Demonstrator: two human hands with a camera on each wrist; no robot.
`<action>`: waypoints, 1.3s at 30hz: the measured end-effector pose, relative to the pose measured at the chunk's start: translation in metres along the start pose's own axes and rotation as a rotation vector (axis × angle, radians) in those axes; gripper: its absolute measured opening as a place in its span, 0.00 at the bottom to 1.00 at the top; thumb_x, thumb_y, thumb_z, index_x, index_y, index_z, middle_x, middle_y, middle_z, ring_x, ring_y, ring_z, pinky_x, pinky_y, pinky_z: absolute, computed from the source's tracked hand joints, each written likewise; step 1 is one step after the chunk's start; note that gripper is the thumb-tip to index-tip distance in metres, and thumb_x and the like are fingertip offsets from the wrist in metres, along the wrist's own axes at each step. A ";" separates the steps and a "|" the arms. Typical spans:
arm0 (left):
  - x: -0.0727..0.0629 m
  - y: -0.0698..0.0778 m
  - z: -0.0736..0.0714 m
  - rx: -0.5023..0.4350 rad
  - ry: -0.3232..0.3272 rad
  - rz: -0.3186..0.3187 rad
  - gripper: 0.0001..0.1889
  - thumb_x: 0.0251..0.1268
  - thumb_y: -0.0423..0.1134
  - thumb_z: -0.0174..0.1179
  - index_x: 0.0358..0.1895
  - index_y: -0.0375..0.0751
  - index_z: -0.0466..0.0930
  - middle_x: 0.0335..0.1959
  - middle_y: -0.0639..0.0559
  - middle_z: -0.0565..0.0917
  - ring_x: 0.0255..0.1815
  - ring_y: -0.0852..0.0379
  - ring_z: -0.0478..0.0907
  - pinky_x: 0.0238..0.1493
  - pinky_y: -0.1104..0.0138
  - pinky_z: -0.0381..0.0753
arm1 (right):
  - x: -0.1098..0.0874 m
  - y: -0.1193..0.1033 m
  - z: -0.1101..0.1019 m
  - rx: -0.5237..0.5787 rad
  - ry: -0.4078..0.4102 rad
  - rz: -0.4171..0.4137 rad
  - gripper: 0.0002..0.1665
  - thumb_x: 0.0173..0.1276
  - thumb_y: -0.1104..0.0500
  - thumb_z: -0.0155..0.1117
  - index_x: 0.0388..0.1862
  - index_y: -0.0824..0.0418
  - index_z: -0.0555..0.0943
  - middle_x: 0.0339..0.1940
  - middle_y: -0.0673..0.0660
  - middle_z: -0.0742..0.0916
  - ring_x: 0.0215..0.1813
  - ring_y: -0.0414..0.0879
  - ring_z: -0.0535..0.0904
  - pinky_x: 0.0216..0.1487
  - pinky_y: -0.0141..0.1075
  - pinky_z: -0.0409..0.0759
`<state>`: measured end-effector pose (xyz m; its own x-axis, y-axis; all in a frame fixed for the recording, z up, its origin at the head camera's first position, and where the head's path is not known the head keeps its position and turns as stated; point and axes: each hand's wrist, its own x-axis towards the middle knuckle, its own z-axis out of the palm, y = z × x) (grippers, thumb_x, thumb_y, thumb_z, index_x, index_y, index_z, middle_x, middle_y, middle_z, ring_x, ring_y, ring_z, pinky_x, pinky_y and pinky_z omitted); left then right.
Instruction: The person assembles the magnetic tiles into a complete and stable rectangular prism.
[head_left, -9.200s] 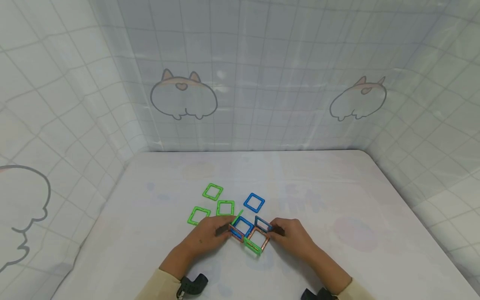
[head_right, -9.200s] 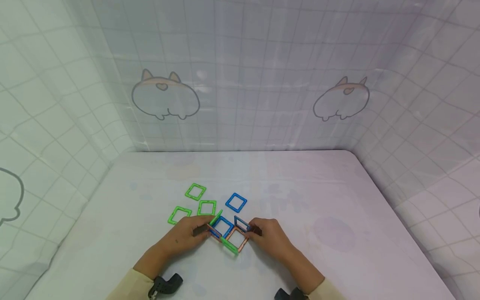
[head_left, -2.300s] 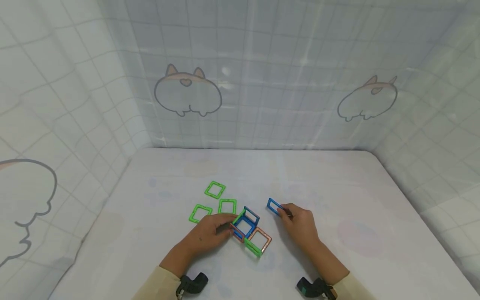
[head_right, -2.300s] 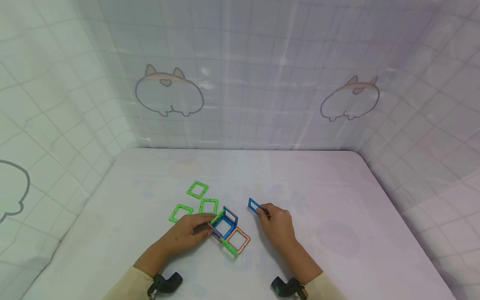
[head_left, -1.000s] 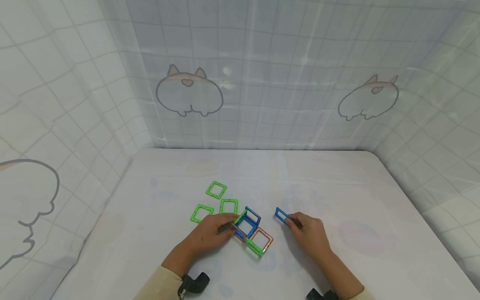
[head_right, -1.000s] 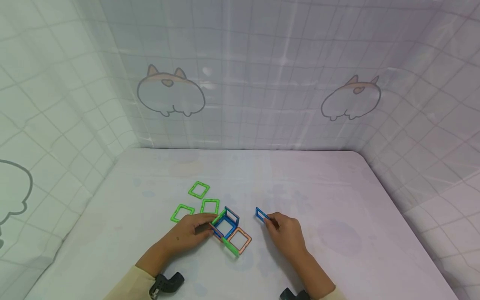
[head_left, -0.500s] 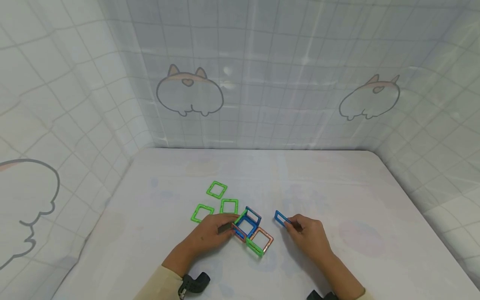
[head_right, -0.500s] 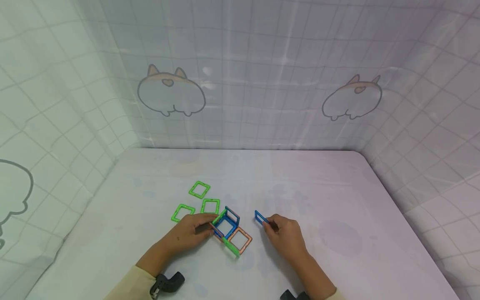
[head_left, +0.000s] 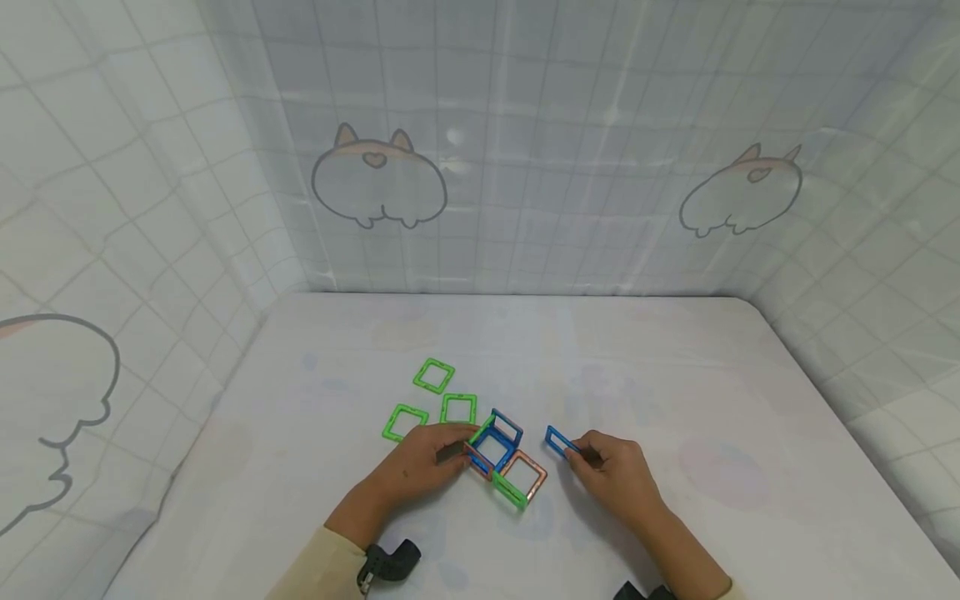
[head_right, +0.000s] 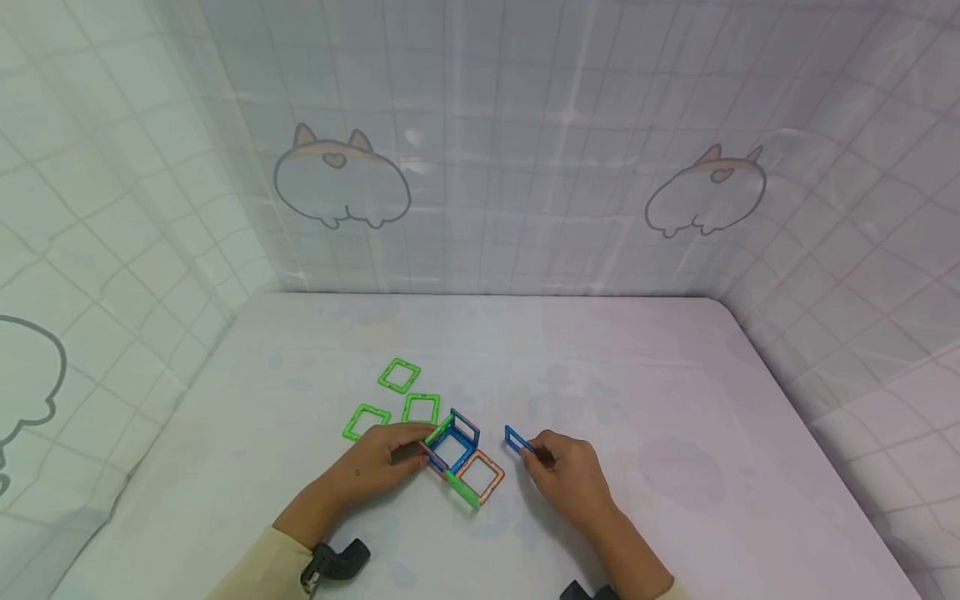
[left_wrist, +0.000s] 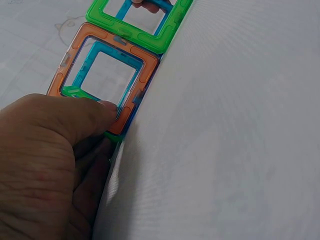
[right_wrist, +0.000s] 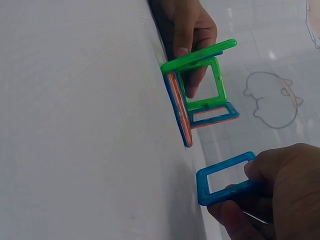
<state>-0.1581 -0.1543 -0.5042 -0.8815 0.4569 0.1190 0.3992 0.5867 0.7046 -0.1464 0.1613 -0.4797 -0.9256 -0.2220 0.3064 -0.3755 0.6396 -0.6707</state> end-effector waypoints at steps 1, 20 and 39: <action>0.000 0.000 0.000 0.000 0.000 0.001 0.23 0.67 0.43 0.66 0.64 0.55 0.79 0.63 0.64 0.79 0.68 0.60 0.72 0.70 0.59 0.72 | 0.000 0.000 0.000 0.004 -0.005 -0.002 0.07 0.58 0.64 0.76 0.28 0.54 0.86 0.25 0.43 0.88 0.25 0.30 0.79 0.27 0.27 0.82; 0.000 -0.001 0.000 0.001 0.003 0.003 0.22 0.67 0.42 0.66 0.64 0.55 0.79 0.63 0.63 0.79 0.68 0.60 0.73 0.69 0.59 0.73 | -0.004 0.001 0.006 0.087 -0.066 -0.061 0.08 0.58 0.67 0.74 0.28 0.54 0.86 0.28 0.45 0.89 0.29 0.31 0.83 0.28 0.26 0.84; 0.000 -0.002 0.001 -0.003 0.009 0.008 0.21 0.67 0.42 0.65 0.63 0.54 0.80 0.63 0.64 0.79 0.68 0.60 0.73 0.70 0.59 0.73 | -0.003 -0.005 0.004 0.133 -0.126 -0.032 0.04 0.61 0.66 0.72 0.29 0.58 0.86 0.29 0.51 0.90 0.31 0.33 0.84 0.30 0.27 0.85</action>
<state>-0.1589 -0.1547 -0.5057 -0.8806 0.4555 0.1306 0.4052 0.5811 0.7058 -0.1416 0.1557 -0.4803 -0.9087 -0.3360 0.2477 -0.3998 0.5298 -0.7480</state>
